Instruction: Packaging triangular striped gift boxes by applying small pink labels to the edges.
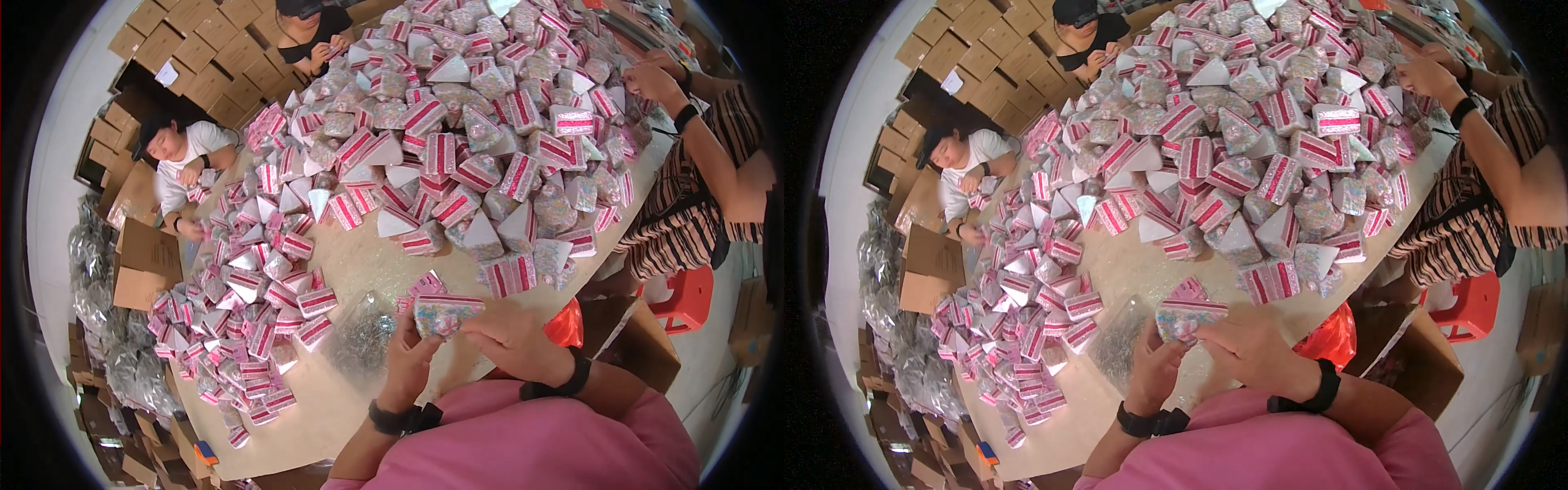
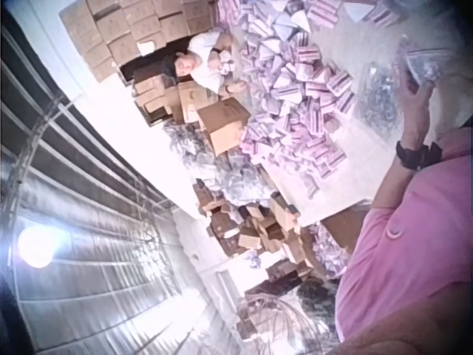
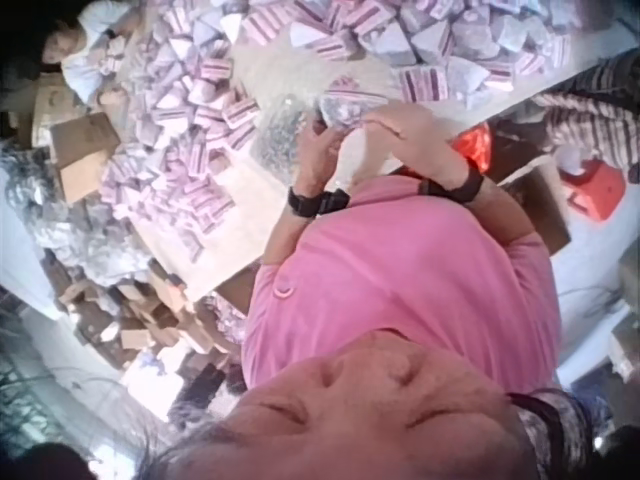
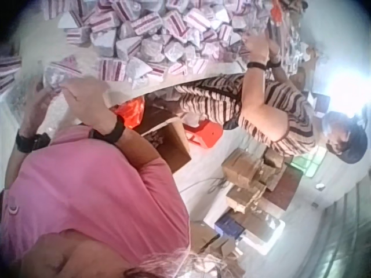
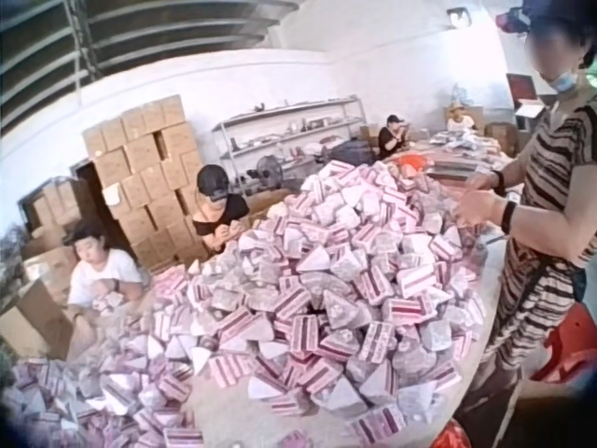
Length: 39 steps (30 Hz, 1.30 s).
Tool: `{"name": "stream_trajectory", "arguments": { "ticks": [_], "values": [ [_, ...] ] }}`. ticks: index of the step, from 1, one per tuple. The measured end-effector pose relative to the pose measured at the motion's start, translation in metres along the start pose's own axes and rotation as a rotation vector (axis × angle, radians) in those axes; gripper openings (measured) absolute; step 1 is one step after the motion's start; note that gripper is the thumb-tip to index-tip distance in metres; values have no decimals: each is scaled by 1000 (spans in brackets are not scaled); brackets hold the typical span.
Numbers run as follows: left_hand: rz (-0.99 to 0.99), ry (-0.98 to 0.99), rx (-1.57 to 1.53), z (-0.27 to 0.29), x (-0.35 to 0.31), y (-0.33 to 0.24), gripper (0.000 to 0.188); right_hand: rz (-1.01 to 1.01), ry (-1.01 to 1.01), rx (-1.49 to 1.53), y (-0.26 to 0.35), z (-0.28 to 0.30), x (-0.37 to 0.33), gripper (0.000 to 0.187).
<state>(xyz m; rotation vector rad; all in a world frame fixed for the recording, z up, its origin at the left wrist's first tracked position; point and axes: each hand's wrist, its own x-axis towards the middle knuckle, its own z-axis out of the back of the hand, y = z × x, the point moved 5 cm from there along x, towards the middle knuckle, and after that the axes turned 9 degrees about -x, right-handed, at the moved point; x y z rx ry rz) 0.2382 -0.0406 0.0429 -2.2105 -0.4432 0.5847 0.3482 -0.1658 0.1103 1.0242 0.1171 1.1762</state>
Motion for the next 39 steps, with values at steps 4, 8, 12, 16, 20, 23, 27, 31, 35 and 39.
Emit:
{"name": "stream_trajectory", "arguments": {
  "ticks": [4,8,12,16,20,23,27,31,35,39],
  "values": [
    [3,-10,-66,2,-4,2,66,62,13,-68,11,1,9,13],
    [5,-11,-86,-3,-4,1,66,52,14,-116,16,4,13,8],
    [-3,-10,-41,-4,-3,1,67,33,-2,-122,15,5,12,8],
    [-24,-14,9,-8,-2,-1,68,23,2,-122,11,5,11,8],
    [-50,-18,45,-8,-1,-1,68,23,10,-141,10,6,12,9],
    [-100,0,83,-9,-1,-2,69,9,-26,-99,8,6,11,13],
    [-153,0,109,-13,-2,-6,70,-7,-15,-92,7,6,10,12],
    [-154,8,98,-12,-2,-5,70,-20,-14,-95,7,5,9,11],
    [-179,-25,113,-14,-6,-7,71,-38,3,-113,8,5,8,11],
    [-238,-32,175,-11,-9,-7,72,-20,-3,-142,10,5,7,10]
  ]
}}
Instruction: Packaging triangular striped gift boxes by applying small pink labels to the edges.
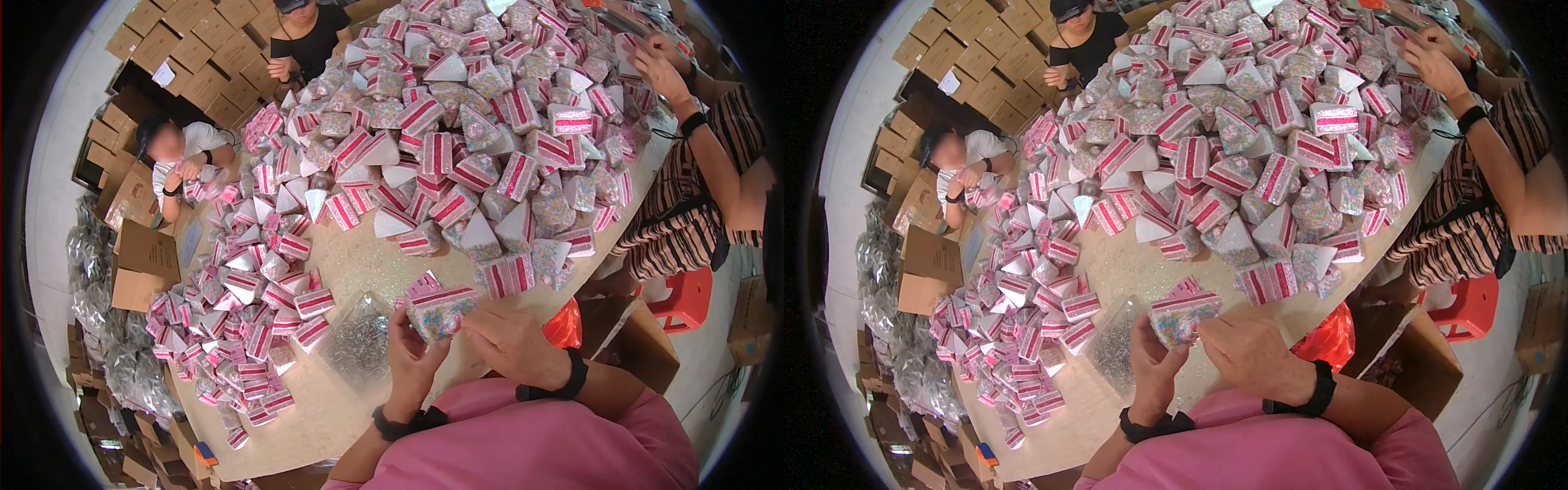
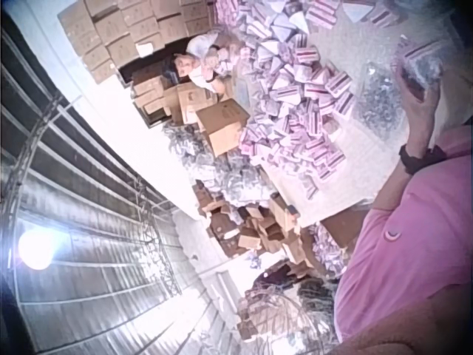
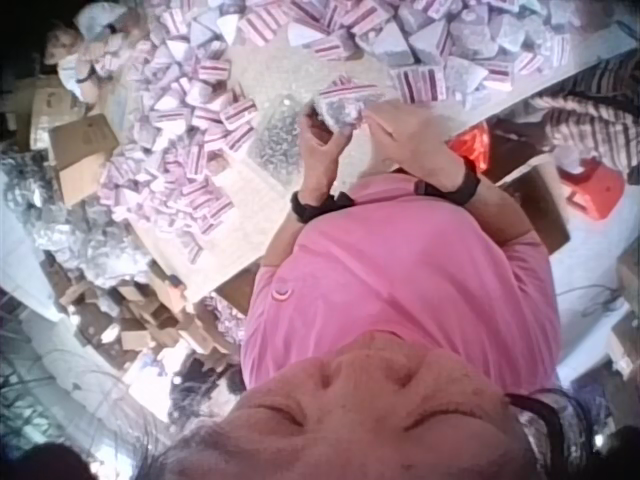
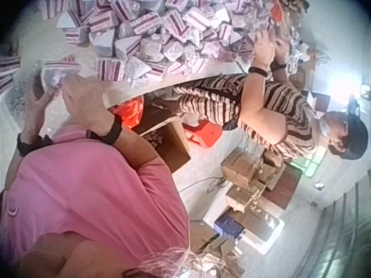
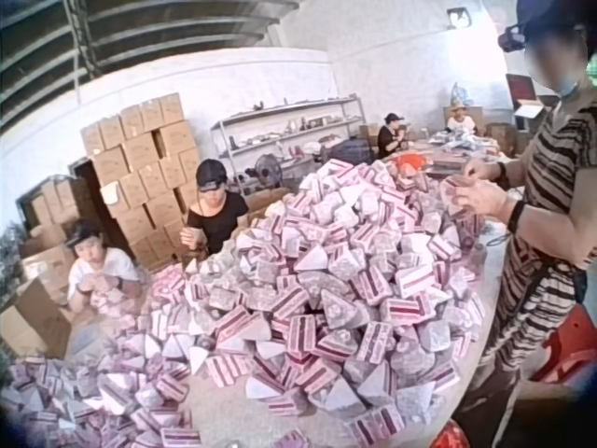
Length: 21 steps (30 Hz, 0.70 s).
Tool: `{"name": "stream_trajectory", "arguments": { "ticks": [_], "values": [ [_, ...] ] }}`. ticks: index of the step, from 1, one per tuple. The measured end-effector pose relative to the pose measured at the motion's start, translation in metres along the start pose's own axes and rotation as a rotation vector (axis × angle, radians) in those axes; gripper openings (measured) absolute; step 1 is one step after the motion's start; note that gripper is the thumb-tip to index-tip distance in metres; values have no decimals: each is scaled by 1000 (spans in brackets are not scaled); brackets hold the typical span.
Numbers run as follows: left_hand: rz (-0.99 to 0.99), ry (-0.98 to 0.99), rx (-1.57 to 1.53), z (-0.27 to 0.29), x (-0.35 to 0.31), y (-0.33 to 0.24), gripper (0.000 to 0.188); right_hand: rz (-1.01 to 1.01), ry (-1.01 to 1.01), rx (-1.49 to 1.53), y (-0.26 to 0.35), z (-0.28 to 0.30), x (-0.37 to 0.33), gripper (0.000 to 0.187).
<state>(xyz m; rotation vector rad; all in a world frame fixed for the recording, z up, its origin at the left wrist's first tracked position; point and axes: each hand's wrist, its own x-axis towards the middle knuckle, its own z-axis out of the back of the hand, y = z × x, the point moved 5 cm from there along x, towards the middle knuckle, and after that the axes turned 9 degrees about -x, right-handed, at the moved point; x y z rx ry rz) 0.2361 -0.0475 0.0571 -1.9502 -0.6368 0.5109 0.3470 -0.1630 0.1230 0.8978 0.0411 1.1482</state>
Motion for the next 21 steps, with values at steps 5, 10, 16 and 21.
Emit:
{"name": "stream_trajectory", "arguments": {
  "ticks": [5,10,16,21],
  "values": [
    [-43,-27,26,-2,-2,-4,70,-50,-1,75,-2,-1,-3,12],
    [3,1,-19,-2,-4,-1,69,-96,11,134,-2,-3,-5,13],
    [43,-22,-49,1,-7,2,64,-144,20,201,-1,-4,-6,11],
    [66,-30,-91,2,-9,5,64,-138,-1,212,-1,-5,-8,11]
  ]
}}
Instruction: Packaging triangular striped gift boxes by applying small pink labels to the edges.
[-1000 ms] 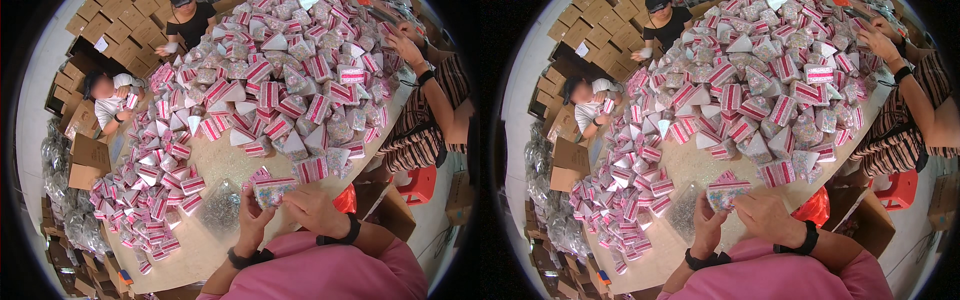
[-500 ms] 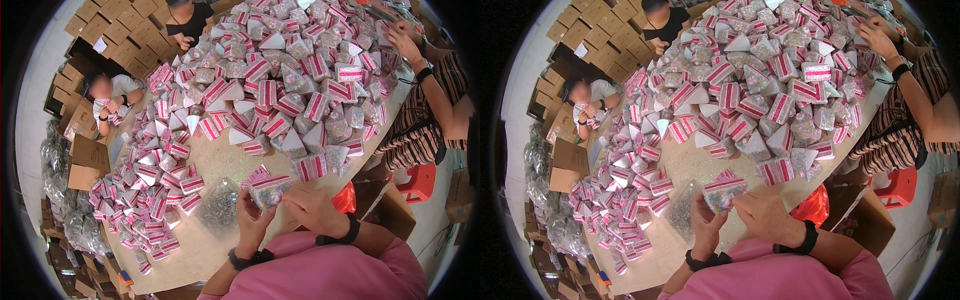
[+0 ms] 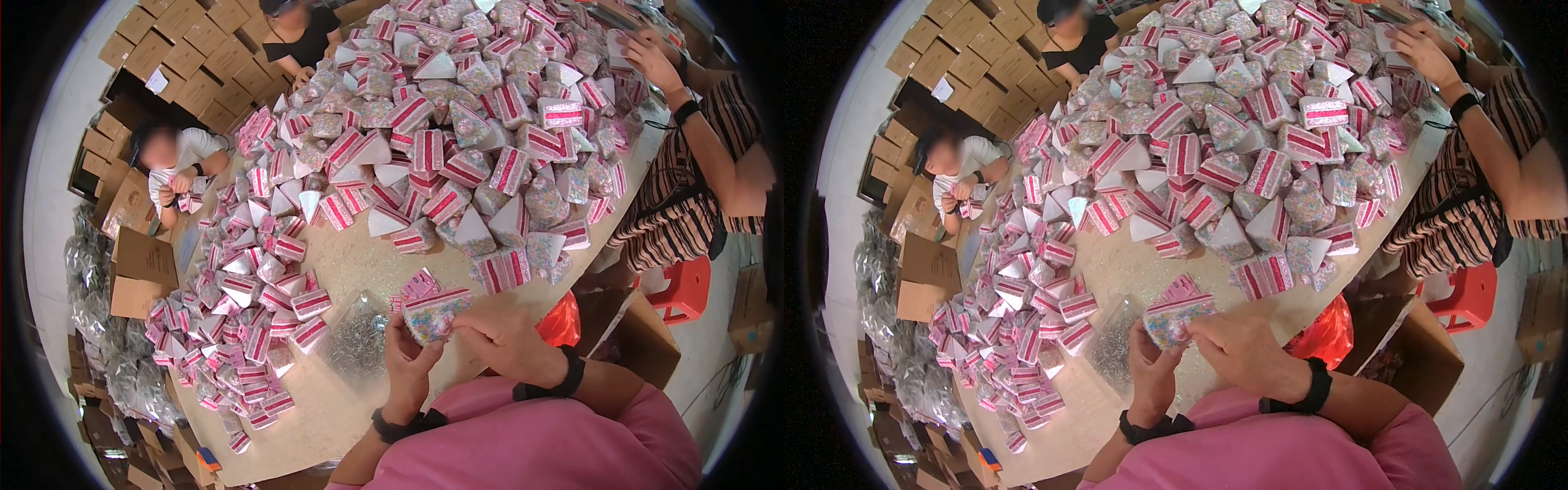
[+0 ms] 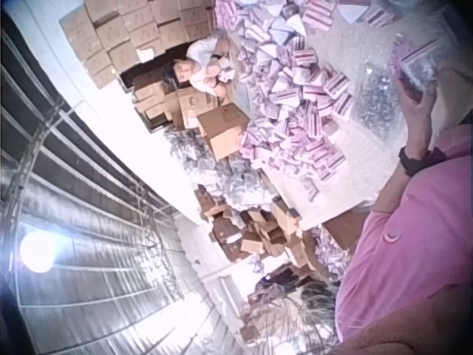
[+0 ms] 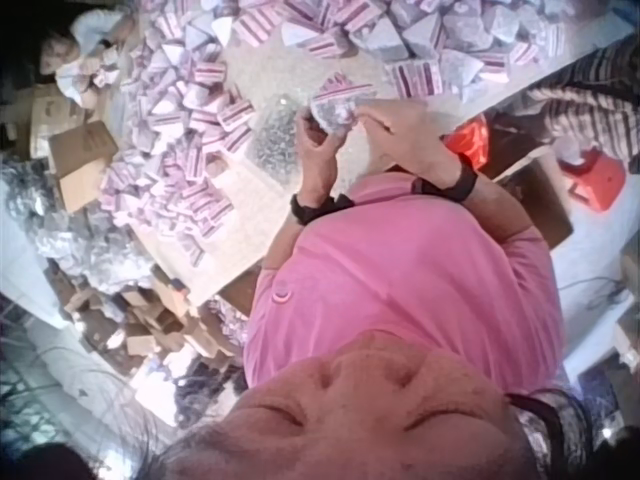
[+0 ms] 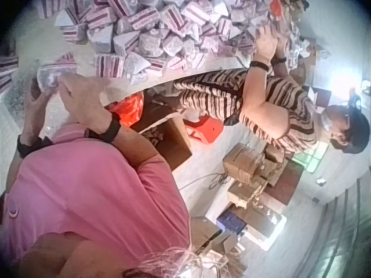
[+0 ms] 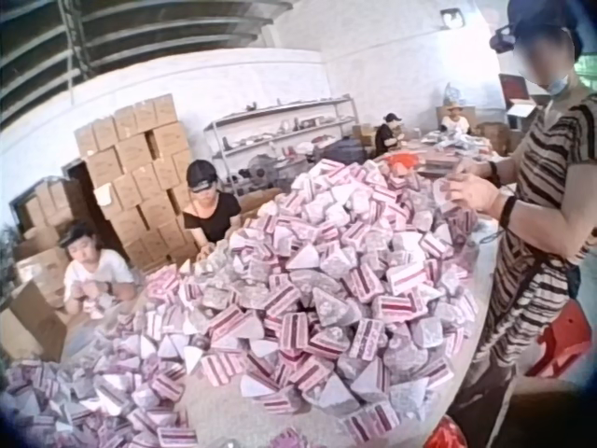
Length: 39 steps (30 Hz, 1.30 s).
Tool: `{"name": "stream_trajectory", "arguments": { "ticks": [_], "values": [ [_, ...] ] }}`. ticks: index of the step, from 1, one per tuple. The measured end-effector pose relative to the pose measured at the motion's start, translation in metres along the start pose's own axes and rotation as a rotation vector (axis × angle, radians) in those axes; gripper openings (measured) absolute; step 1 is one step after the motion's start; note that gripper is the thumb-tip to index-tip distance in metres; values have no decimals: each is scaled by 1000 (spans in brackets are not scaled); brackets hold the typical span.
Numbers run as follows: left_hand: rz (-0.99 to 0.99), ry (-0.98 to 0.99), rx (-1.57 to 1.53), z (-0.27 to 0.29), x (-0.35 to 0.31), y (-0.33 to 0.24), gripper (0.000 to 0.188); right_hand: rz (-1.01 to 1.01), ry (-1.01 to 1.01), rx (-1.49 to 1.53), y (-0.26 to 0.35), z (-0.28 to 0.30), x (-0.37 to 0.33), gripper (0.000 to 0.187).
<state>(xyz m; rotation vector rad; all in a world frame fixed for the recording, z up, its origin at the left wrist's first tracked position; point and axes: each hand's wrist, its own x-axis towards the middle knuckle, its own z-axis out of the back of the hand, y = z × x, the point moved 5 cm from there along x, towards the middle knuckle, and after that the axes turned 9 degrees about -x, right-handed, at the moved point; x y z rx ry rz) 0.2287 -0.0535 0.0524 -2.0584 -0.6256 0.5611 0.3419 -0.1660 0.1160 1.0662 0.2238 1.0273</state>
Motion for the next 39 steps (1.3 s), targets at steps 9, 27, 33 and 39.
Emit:
{"name": "stream_trajectory", "arguments": {
  "ticks": [9,27,33,39],
  "values": [
    [-19,-10,54,3,-2,0,72,35,11,-52,3,0,1,8],
    [-161,-23,213,7,-2,-6,62,112,23,-114,0,-4,4,12],
    [-129,-42,190,6,-3,-6,62,102,59,-179,3,-7,2,15],
    [-99,-66,187,8,-5,-7,64,108,37,-199,5,-9,3,14]
  ]
}}
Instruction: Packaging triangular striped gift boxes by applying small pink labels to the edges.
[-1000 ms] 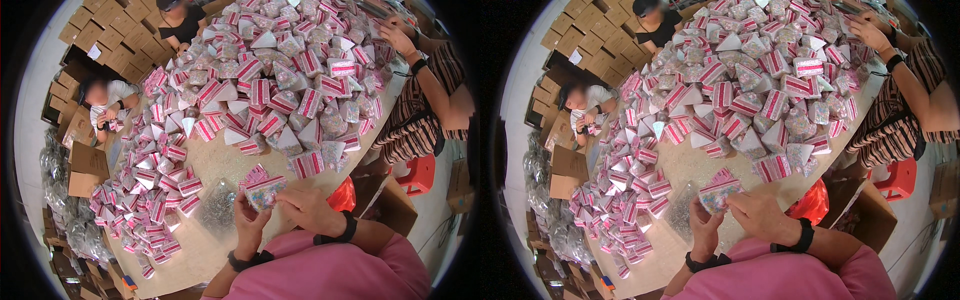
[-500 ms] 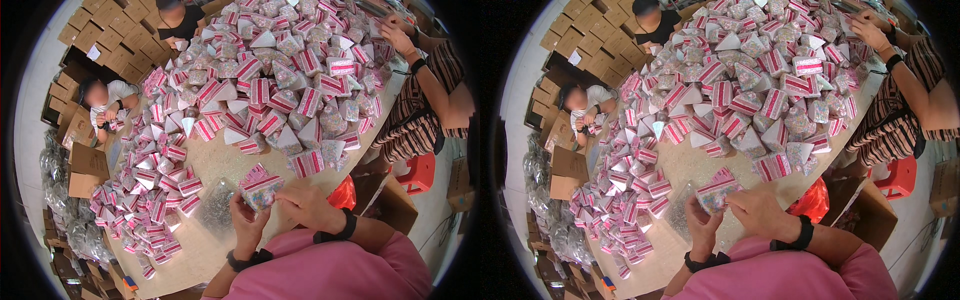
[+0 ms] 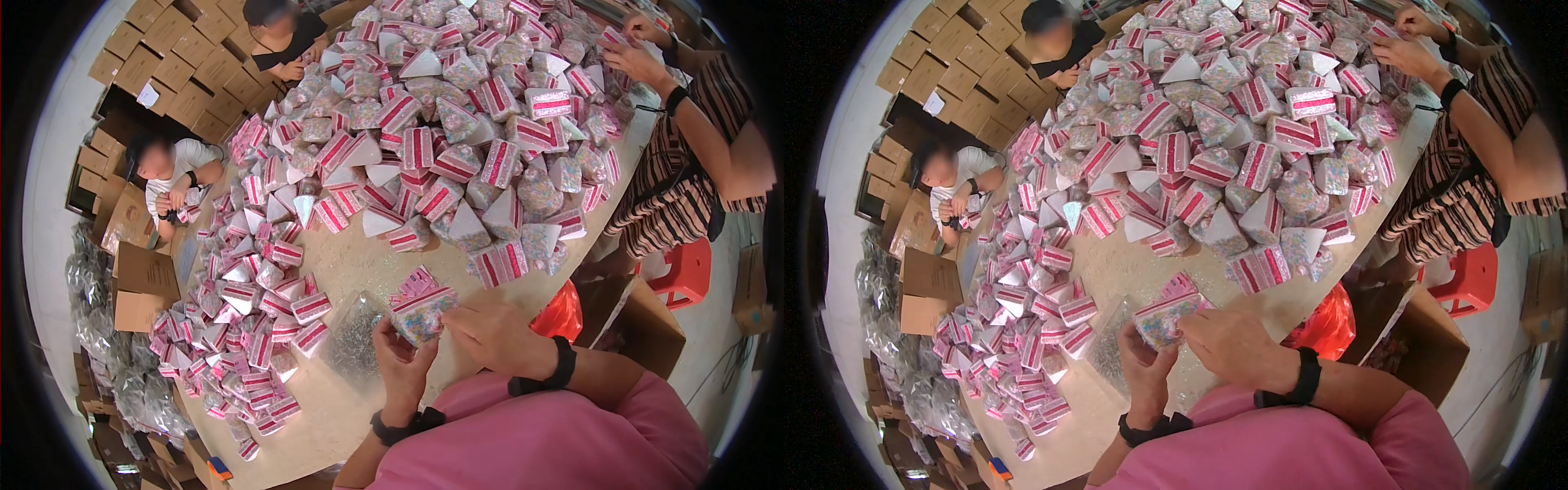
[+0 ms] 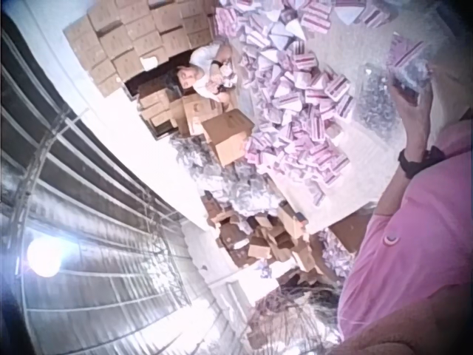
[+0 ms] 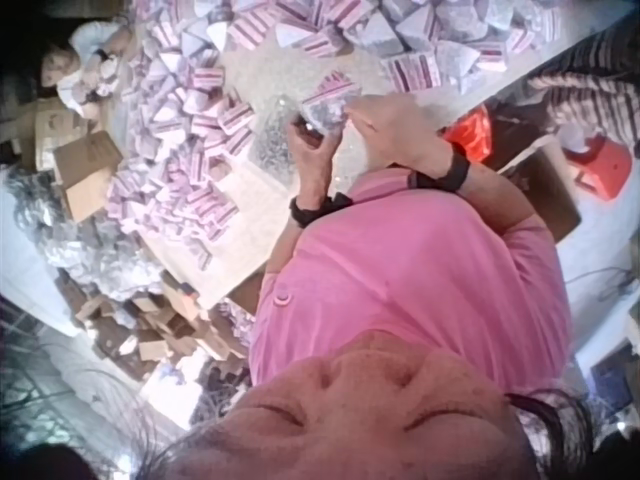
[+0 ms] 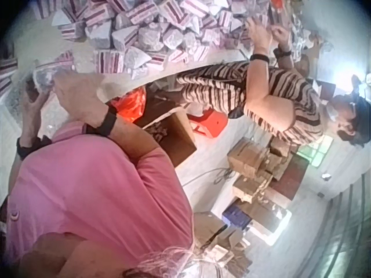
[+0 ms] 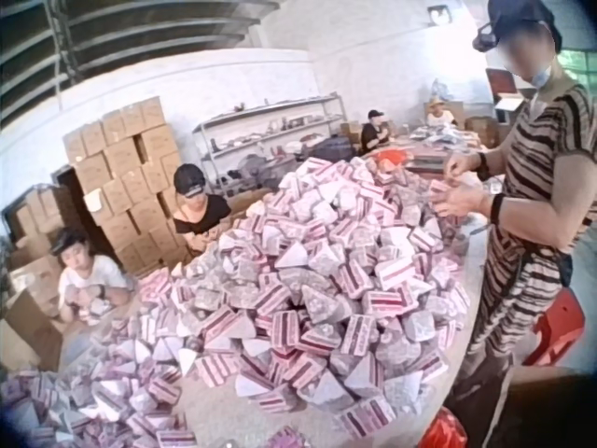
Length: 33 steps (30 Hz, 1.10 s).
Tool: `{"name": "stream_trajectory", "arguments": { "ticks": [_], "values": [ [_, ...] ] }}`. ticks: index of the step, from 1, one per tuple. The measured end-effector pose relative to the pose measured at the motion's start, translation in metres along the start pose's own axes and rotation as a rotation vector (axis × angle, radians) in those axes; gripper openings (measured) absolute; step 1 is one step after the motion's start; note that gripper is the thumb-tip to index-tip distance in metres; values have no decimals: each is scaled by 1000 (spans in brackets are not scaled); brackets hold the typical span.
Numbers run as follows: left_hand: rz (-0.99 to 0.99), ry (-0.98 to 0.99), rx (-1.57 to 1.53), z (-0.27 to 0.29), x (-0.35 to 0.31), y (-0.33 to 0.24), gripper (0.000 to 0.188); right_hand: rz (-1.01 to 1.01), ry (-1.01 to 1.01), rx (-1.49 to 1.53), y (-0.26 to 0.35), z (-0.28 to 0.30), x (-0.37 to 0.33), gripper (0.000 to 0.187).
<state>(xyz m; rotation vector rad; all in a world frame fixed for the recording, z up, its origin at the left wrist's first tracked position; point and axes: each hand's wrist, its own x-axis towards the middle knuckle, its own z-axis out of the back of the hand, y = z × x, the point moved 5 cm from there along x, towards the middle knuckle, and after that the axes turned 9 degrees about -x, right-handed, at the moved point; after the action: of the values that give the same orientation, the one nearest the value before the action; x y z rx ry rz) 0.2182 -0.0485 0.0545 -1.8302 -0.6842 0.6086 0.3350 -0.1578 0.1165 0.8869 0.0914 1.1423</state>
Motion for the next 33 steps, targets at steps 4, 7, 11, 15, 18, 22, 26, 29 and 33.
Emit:
{"name": "stream_trajectory", "arguments": {
  "ticks": [4,7,11,15,18,22,26,29,33],
  "values": [
    [8,-8,-8,-1,-2,-2,64,-64,4,65,-8,-6,-2,11],
    [-44,-9,61,6,-3,1,68,-63,4,57,-3,-6,-1,10],
    [-130,-6,119,11,-3,-1,69,-22,-13,92,0,-8,0,10],
    [-32,7,-38,11,-2,-3,65,-23,53,130,3,-12,-1,9],
    [18,-27,-149,1,0,-12,62,14,54,115,8,-11,0,9],
    [54,-8,-154,-1,1,-10,62,-3,40,132,8,-12,0,9],
    [101,-3,-207,6,-1,1,62,-31,43,146,6,-14,0,10],
    [99,-20,-226,5,-2,1,61,-45,35,146,6,-13,1,10],
    [61,-57,-189,6,-3,2,61,-67,21,181,6,-13,3,12]
  ]
}}
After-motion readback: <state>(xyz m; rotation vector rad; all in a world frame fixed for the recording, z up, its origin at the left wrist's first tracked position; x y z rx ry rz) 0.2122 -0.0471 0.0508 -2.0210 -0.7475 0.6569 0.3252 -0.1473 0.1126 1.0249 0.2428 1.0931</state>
